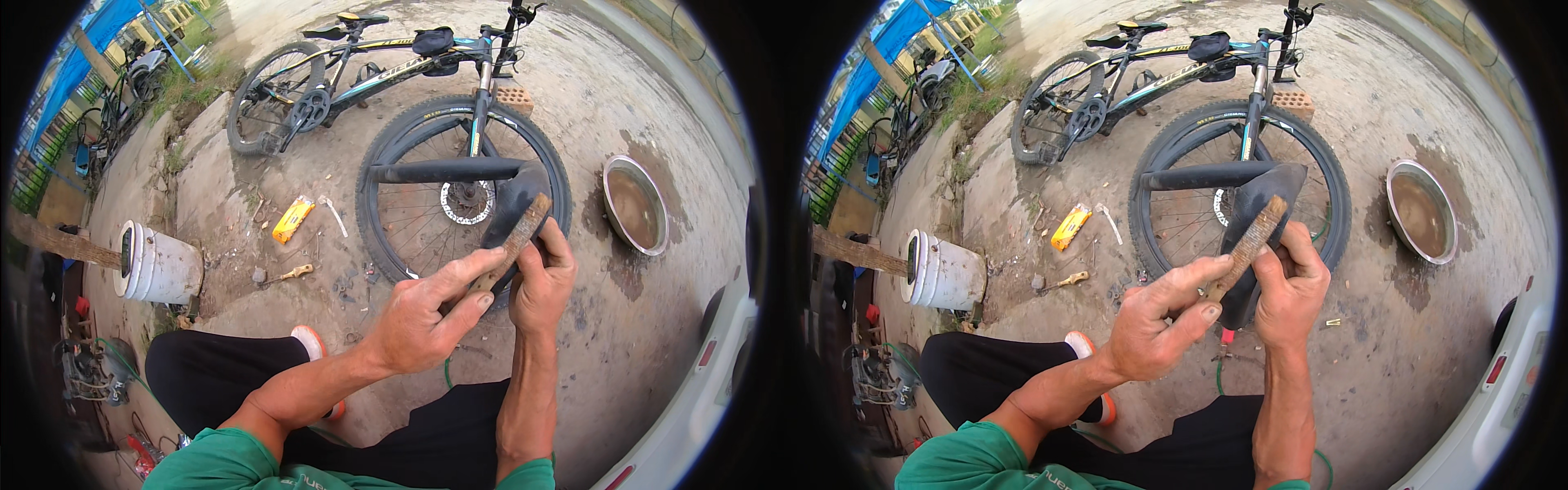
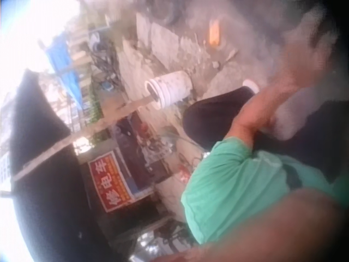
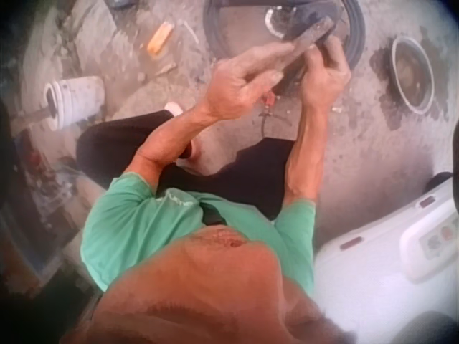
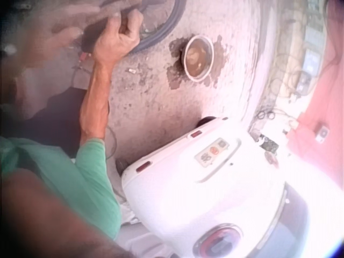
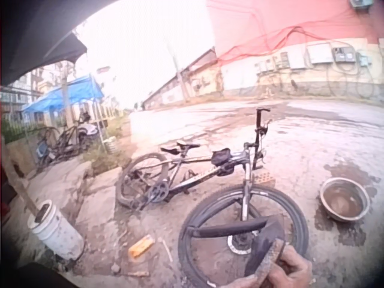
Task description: The person sits on the ground and uses a metal rasp to roughen the surface of a bicycle inner tube. They repeatedly rub the rasp along the tube's surface, rotating it to work different sections. The bicycle frame and wheel are visible nearby.
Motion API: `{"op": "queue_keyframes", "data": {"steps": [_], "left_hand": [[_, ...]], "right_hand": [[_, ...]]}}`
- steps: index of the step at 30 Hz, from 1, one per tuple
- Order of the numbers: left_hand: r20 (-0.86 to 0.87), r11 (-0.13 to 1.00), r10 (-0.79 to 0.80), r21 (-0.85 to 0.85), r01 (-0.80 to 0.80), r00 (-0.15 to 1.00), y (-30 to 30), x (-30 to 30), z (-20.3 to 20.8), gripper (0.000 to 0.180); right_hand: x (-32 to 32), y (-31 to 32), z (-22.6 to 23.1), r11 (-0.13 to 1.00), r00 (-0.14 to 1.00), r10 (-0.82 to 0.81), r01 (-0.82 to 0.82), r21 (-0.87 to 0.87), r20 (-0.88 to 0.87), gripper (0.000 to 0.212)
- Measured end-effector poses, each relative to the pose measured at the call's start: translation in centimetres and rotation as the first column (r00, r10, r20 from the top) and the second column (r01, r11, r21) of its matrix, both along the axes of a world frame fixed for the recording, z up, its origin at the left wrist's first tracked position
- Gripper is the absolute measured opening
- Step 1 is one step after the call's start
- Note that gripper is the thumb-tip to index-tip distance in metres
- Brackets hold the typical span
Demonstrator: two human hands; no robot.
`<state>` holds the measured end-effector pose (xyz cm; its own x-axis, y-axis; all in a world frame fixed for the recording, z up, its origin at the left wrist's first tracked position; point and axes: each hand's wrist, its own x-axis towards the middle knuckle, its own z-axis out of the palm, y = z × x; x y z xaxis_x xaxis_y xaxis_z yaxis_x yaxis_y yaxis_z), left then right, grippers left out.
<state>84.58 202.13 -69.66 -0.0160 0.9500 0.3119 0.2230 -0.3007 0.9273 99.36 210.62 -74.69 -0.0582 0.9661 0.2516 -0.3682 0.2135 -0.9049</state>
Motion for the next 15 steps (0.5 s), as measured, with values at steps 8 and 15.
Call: {"op": "queue_keyframes", "data": {"steps": [8, 15], "left_hand": [[0.107, 0.992, 0.118, -0.059, -0.112, 0.987, 4.1, 0.0, 1.4, 0.044], [-0.009, 0.997, 0.08, -0.017, -0.08, 0.997, 0.8, 0.4, -0.9, 0.046]], "right_hand": [[-0.3, -0.2, -0.4, 0.999, 0.999, 0.043, -0.043, -0.007, 0.013, 0.028], [-0.4, -0.1, -1.0, 0.995, 0.991, 0.077, -0.084, -0.06, -0.112, 0.028]]}}
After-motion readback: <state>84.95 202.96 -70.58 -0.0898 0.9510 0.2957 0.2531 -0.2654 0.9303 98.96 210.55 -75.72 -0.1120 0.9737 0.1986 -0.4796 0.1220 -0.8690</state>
